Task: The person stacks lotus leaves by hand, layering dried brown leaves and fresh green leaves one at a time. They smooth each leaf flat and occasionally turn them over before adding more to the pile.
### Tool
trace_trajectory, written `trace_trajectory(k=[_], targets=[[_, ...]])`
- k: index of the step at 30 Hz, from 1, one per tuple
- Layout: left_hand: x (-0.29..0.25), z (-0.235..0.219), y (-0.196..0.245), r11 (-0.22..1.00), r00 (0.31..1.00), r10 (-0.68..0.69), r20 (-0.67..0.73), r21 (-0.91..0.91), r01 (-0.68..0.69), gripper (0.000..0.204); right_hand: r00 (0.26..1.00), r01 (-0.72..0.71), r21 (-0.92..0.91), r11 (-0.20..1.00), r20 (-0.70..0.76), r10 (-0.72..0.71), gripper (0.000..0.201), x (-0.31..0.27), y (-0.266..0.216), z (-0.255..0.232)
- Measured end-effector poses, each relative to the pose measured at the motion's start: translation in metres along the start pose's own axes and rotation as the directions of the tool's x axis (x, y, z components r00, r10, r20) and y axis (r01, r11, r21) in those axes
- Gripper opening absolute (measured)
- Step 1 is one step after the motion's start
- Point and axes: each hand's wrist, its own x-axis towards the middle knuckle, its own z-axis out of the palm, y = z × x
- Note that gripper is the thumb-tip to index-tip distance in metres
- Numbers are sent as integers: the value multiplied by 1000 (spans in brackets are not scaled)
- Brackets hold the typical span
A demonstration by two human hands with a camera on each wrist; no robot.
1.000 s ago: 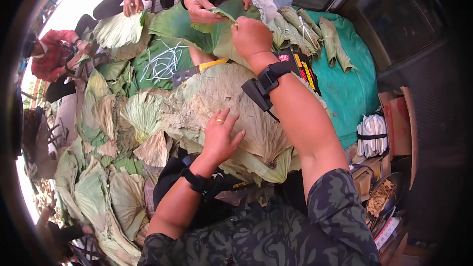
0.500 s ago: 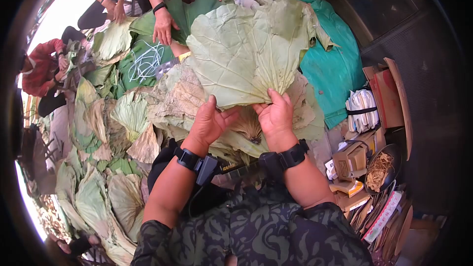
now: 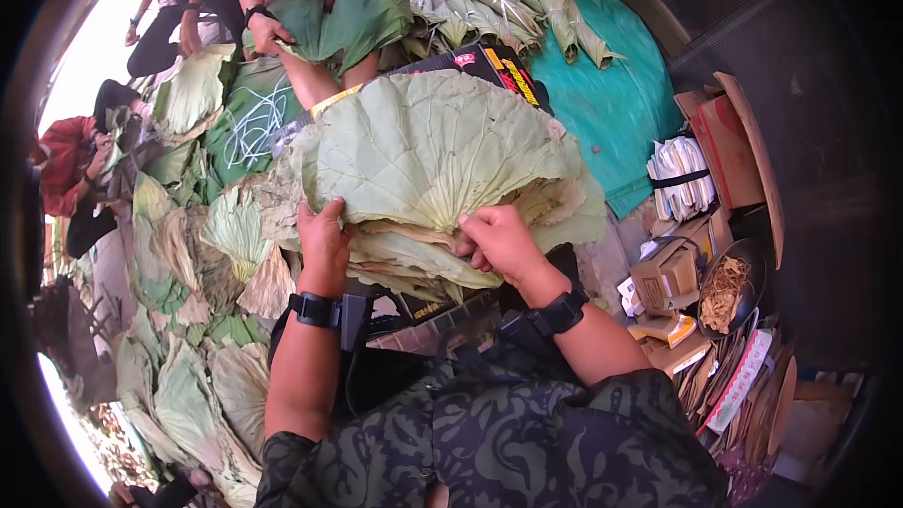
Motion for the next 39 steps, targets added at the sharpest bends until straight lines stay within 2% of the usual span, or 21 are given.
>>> trace_trajectory(k=[1,2,4,5,7,8,10,11,12,14,15,17,18,20,21,23,25,32,35,38,39], targets=[[-2,-2,-1,999,1000,16,7,41,-16,33,980,163,-101,982,-103,-173,25,-5,-3,3],[-3,-4,-3,999,1000,10,9,50,-11,33,980,156,-94,983,-108,-166,25,-4,-4,5],[-3,-7,-6,995,999,45,15,83,-46,34,708,536,-484,692,-190,-681,19,7,-13,6],[-5,-8,-7,995,999,43,24,90,-45,34,723,522,-504,689,-167,-670,17,11,-23,11],[-9,-12,-7,987,998,63,11,148,-64,40,517,624,-703,341,44,-855,38,41,-27,18],[-7,-17,-10,986,998,62,20,153,-64,40,517,618,-706,346,33,-855,38,49,-20,24],[3,-29,-18,960,987,157,-36,241,-144,64,780,533,-819,214,377,-500,59,62,-8,34],[6,-34,-21,899,939,342,26,283,-335,77,783,530,-819,220,374,-497,59,66,-2,36],[8,-37,-26,899,942,336,26,289,-328,77,802,524,-828,198,402,-441,62,68,4,38],[-15,-19,1,277,568,813,128,773,-571,76,818,525,-832,181,434,-378,65,71,8,40],[-18,-13,8,275,573,809,132,776,-568,76,814,528,-829,184,432,-389,65,71,7,41],[-21,3,16,-38,441,745,501,692,-721,69,814,524,-831,186,423,-399,65,70,8,39],[-20,10,10,-36,441,746,499,692,-721,69,807,527,-828,191,417,-418,62,69,8,38],[-15,22,-10,-103,764,289,576,813,-573,66,797,535,-823,192,416,-437,60,74,11,34],[-14,23,-15,-103,765,290,575,814,-572,66,761,579,-763,287,380,-526,57,82,20,28],[-15,23,-21,-128,835,69,546,835,-535,66,722,628,-683,373,333,-607,55,87,27,14],[-16,23,-20,-121,844,55,533,843,-525,66,827,360,-887,288,161,-538,54,83,32,-12],[-20,28,-13,-129,866,8,500,859,-495,67,863,432,-837,336,276,-423,56,86,0,-48],[-21,30,-11,-127,859,7,513,852,-508,67,785,530,-796,290,332,-524,57,106,-47,-22],[-19,27,-12,-133,859,14,511,853,-505,67,685,568,-816,112,392,-614,58,145,-68,24],[-18,27,-12,-131,854,5,520,847,-515,67,780,489,-864,116,374,-502,60,159,-60,34]])
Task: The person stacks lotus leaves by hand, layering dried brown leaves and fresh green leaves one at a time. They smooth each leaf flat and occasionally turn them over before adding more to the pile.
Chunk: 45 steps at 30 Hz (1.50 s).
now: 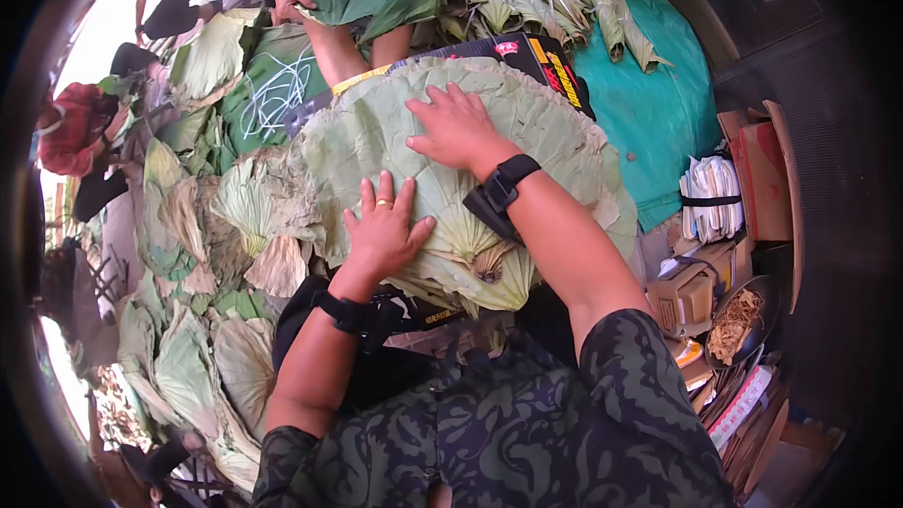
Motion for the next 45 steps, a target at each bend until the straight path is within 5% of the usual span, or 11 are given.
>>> trace_trajectory(k=[1,9,13,18,21,23,27,29,38,42,45], targets=[[0,0,0,1000,1000,12,6,-1,-12,67,989,-75,-56,996,121,81,61,8,0,13],[0,-8,0,998,999,9,-54,-55,-12,64,994,-42,38,998,101,38,63,-20,7,13],[15,4,-15,995,927,84,-366,-12,-95,62,985,-24,51,998,173,15,63,-84,-14,7],[27,7,-52,994,943,-110,-313,-21,109,66,986,-46,75,996,163,34,60,-101,-10,19],[17,7,-73,977,892,-209,-400,-56,204,61,985,-55,94,994,167,39,59,-100,-5,27],[7,-2,-90,963,763,-225,-606,-20,268,49,985,-50,104,993,167,32,59,-100,-3,30],[-4,-17,-110,889,717,-397,-573,-435,145,37,990,-44,121,992,139,27,59,-101,-1,34],[-3,-16,-107,780,807,-489,-331,-580,235,38,991,-48,107,993,126,34,59,-100,-2,34],[3,-16,-98,837,867,-443,-228,-453,308,36,994,-45,105,994,100,34,59,-99,1,40],[4,-14,-92,874,790,-438,-429,-409,263,32,995,-47,53,997,91,42,60,-98,0,29],[6,-16,-90,874,744,-407,-529,-464,148,33,999,-32,325,945,-5,36,66,-94,-2,15]])
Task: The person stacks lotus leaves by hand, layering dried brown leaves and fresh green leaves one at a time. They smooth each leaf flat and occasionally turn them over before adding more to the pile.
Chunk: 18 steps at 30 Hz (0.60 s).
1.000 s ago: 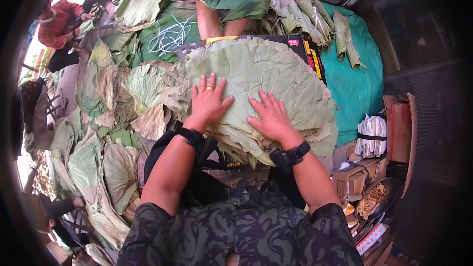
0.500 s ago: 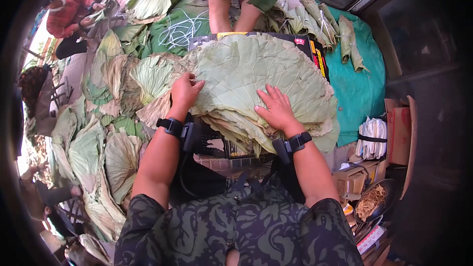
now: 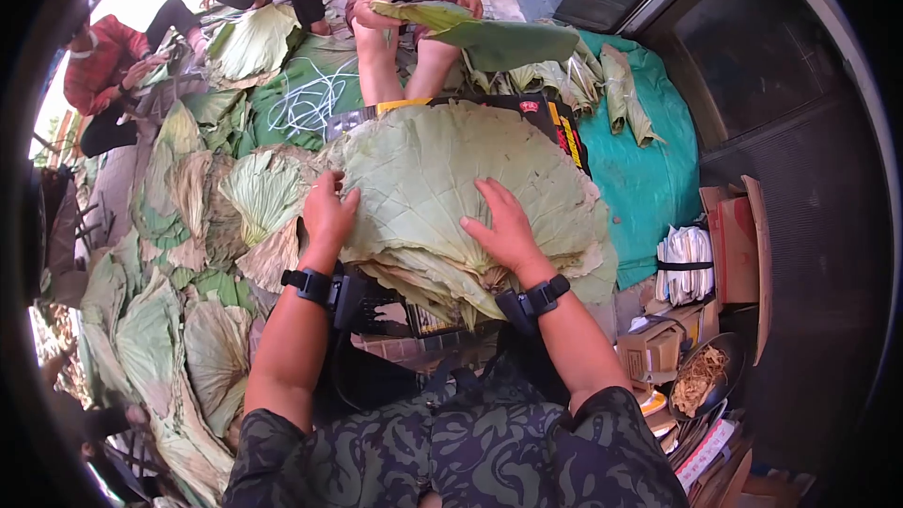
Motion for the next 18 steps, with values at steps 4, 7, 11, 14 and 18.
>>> trace_trajectory(k=[4,7,11,14,18], targets=[[-1,10,18,875,989,-36,140,-473,99,36,806,-39,31,999,-590,50,79,12,-25,-21],[-3,19,33,808,981,-8,194,-577,120,37,717,12,-209,978,-680,-154,86,35,-51,-38],[-6,28,45,763,969,24,245,-631,140,40,710,161,-387,908,-594,-378,86,88,-93,-37],[-10,33,46,767,959,43,281,-624,148,41,722,84,-423,902,-599,-348,72,145,-111,-47],[-17,33,54,766,954,69,291,-628,137,35,955,-58,-470,881,-284,-89,36,180,-128,-66]])
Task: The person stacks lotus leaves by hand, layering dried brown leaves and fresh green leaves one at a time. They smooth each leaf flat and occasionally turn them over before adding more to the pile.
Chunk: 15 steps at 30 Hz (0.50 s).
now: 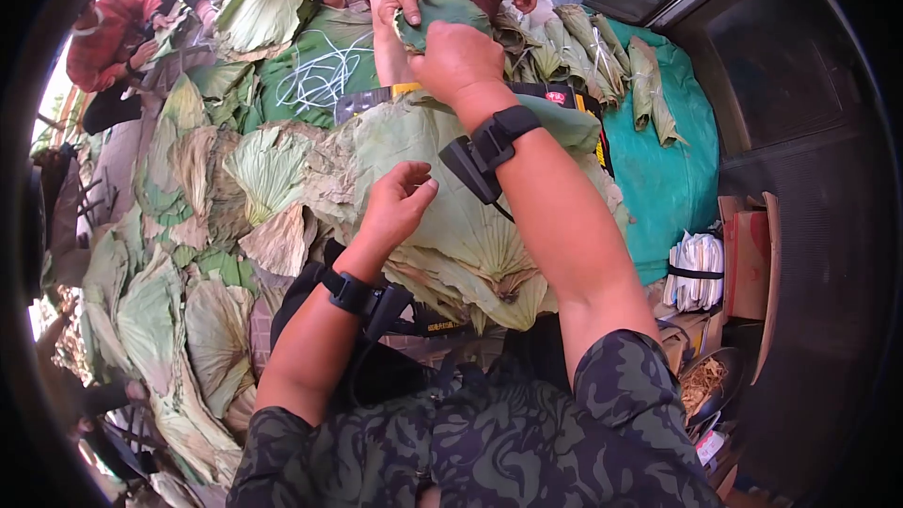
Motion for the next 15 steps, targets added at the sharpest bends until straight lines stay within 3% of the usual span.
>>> trace_trajectory(k=[2,3,5,6,8,12,14,15], targets=[[-1,-2,14,999,989,-29,144,27,25,34,997,78,-25,997,31,-77,32,6,8,13],[-1,0,15,999,990,-39,134,28,36,34,996,86,-18,996,41,-86,32,6,11,17],[-3,2,16,1000,983,-10,181,-8,12,33,993,68,-30,997,-94,-70,28,2,16,15],[-4,3,16,1000,984,-15,179,-8,17,33,993,69,-28,997,-90,-72,28,0,21,11],[-7,5,17,999,975,-20,220,-29,27,35,962,97,72,993,-263,-75,27,-6,27,-9],[-14,8,22,996,945,29,325,-84,-2,36,940,32,119,992,-341,11,26,-22,53,-60],[-14,11,20,984,895,30,445,-171,52,40,799,256,505,824,-591,114,26,-32,69,-78],[-15,12,19,984,887,41,459,-170,42,40,790,250,496,831,-601,122,26,-39,76,-85]])
